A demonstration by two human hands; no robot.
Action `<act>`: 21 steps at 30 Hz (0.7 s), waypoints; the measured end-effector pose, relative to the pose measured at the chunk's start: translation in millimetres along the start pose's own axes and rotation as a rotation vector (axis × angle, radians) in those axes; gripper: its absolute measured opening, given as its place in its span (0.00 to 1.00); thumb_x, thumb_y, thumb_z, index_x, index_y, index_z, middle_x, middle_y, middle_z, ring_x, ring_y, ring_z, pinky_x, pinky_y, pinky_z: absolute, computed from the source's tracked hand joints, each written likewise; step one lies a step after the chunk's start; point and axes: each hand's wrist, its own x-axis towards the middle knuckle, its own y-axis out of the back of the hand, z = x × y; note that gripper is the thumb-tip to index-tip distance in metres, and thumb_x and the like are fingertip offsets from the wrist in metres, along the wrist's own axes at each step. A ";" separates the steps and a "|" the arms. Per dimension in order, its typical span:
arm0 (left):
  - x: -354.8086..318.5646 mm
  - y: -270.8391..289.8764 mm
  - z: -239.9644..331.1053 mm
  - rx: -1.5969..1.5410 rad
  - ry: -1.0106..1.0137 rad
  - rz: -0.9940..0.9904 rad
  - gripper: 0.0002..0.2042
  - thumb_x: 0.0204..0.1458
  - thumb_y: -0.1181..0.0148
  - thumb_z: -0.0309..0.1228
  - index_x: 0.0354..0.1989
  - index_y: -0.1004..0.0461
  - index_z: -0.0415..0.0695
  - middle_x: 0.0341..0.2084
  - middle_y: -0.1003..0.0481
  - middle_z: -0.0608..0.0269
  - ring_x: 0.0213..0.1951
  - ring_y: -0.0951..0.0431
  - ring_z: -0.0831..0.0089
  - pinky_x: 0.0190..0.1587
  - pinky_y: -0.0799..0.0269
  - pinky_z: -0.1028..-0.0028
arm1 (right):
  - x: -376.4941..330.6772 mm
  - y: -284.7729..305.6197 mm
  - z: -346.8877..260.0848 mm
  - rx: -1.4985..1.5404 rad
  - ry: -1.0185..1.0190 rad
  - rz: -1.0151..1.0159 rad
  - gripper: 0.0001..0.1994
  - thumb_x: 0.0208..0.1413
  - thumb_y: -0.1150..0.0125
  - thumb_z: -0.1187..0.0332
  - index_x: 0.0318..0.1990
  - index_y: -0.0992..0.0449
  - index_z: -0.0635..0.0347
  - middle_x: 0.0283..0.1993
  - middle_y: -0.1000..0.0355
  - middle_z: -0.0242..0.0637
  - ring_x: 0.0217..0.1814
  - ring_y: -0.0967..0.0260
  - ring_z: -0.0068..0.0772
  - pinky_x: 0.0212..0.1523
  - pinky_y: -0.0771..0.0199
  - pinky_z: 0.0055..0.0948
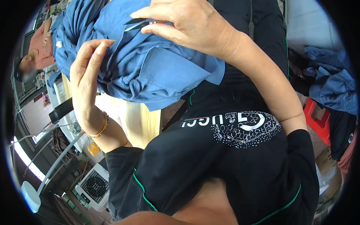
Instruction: Trimming loose threads from a blue garment and logging progress.
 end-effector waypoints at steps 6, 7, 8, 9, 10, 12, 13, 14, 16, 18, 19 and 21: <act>-16.7 -6.7 -9.0 0.170 -0.106 0.041 0.07 0.60 0.37 0.26 0.41 0.20 0.34 0.36 0.23 0.60 0.40 0.24 0.72 0.46 0.32 0.76 | 3.5 -13.9 -2.4 -0.179 0.126 -0.108 0.17 0.57 0.32 0.68 0.52 0.20 0.63 0.38 0.27 0.44 0.41 0.27 0.45 0.42 0.24 0.36; -17.8 -6.6 -13.8 0.168 -0.101 0.047 0.07 0.60 0.37 0.26 0.41 0.20 0.34 0.36 0.23 0.60 0.40 0.24 0.72 0.46 0.32 0.76 | 3.6 -15.9 -3.1 -0.172 0.130 -0.112 0.17 0.57 0.32 0.68 0.52 0.20 0.63 0.38 0.27 0.44 0.41 0.27 0.45 0.42 0.24 0.36; -17.1 -6.8 -18.0 0.131 -0.065 0.066 0.07 0.60 0.37 0.26 0.41 0.20 0.34 0.36 0.22 0.60 0.39 0.24 0.73 0.46 0.32 0.77 | 2.8 -17.1 -3.1 -0.179 0.133 -0.111 0.17 0.57 0.32 0.68 0.53 0.21 0.64 0.38 0.27 0.43 0.41 0.27 0.45 0.42 0.24 0.36; -16.4 -7.4 -21.6 0.094 -0.030 0.085 0.07 0.60 0.37 0.26 0.41 0.20 0.33 0.36 0.22 0.60 0.39 0.24 0.73 0.46 0.32 0.77 | 2.6 -18.0 -3.0 -0.186 0.136 -0.110 0.18 0.57 0.32 0.68 0.53 0.21 0.64 0.38 0.28 0.43 0.40 0.27 0.45 0.42 0.24 0.36; -15.9 -8.2 -24.8 0.018 -0.007 0.090 0.08 0.62 0.38 0.26 0.41 0.21 0.32 0.35 0.23 0.62 0.38 0.26 0.76 0.46 0.33 0.79 | 4.2 -18.2 -4.2 -0.185 0.138 -0.113 0.18 0.57 0.32 0.68 0.53 0.21 0.64 0.38 0.28 0.43 0.40 0.27 0.45 0.42 0.24 0.36; -14.6 -4.9 -35.2 -0.073 0.058 0.096 0.08 0.63 0.39 0.27 0.41 0.21 0.32 0.35 0.24 0.65 0.39 0.27 0.79 0.45 0.33 0.80 | 9.2 -19.9 -8.4 -0.212 0.118 -0.133 0.18 0.56 0.32 0.68 0.53 0.21 0.63 0.38 0.29 0.42 0.40 0.27 0.44 0.42 0.24 0.36; -14.7 -3.5 -38.9 -0.166 0.122 0.099 0.09 0.64 0.39 0.28 0.42 0.21 0.32 0.35 0.24 0.68 0.39 0.28 0.83 0.45 0.34 0.82 | 10.6 -21.5 -8.4 -0.210 0.121 -0.133 0.18 0.56 0.32 0.68 0.53 0.21 0.63 0.38 0.29 0.42 0.40 0.27 0.44 0.42 0.24 0.36; -14.2 -4.3 -40.0 -0.308 0.129 0.095 0.10 0.66 0.40 0.30 0.43 0.21 0.34 0.35 0.25 0.74 0.39 0.30 0.87 0.44 0.35 0.84 | 11.4 -22.6 -7.5 -0.244 0.147 -0.134 0.17 0.56 0.32 0.69 0.53 0.21 0.63 0.38 0.29 0.42 0.40 0.28 0.44 0.42 0.25 0.36; -10.2 -4.5 -35.2 -0.381 0.168 0.093 0.10 0.66 0.41 0.30 0.44 0.21 0.35 0.35 0.24 0.75 0.39 0.30 0.88 0.44 0.35 0.85 | 14.4 -24.3 -7.0 -0.278 0.175 -0.134 0.17 0.56 0.32 0.69 0.53 0.21 0.62 0.38 0.29 0.41 0.40 0.28 0.43 0.41 0.25 0.36; -7.1 -4.6 -36.7 -0.535 0.189 0.083 0.10 0.66 0.40 0.32 0.46 0.20 0.37 0.36 0.23 0.76 0.39 0.28 0.89 0.46 0.34 0.85 | 17.9 -25.0 -9.0 -0.276 0.158 -0.139 0.17 0.56 0.32 0.69 0.52 0.21 0.62 0.38 0.30 0.40 0.40 0.28 0.43 0.41 0.25 0.36; -5.1 -4.3 -37.1 -0.534 0.188 0.084 0.10 0.66 0.40 0.32 0.46 0.20 0.37 0.36 0.23 0.76 0.39 0.28 0.89 0.46 0.34 0.85 | 18.6 -26.2 -8.7 -0.277 0.159 -0.138 0.17 0.56 0.32 0.69 0.52 0.21 0.62 0.38 0.30 0.40 0.40 0.28 0.43 0.41 0.25 0.36; -2.5 -4.5 -36.0 -0.631 0.213 0.048 0.10 0.65 0.39 0.32 0.47 0.20 0.37 0.38 0.21 0.74 0.41 0.26 0.88 0.47 0.33 0.85 | 19.2 -27.3 -8.9 -0.319 0.167 -0.132 0.17 0.55 0.32 0.69 0.52 0.21 0.62 0.38 0.30 0.40 0.40 0.28 0.43 0.42 0.25 0.36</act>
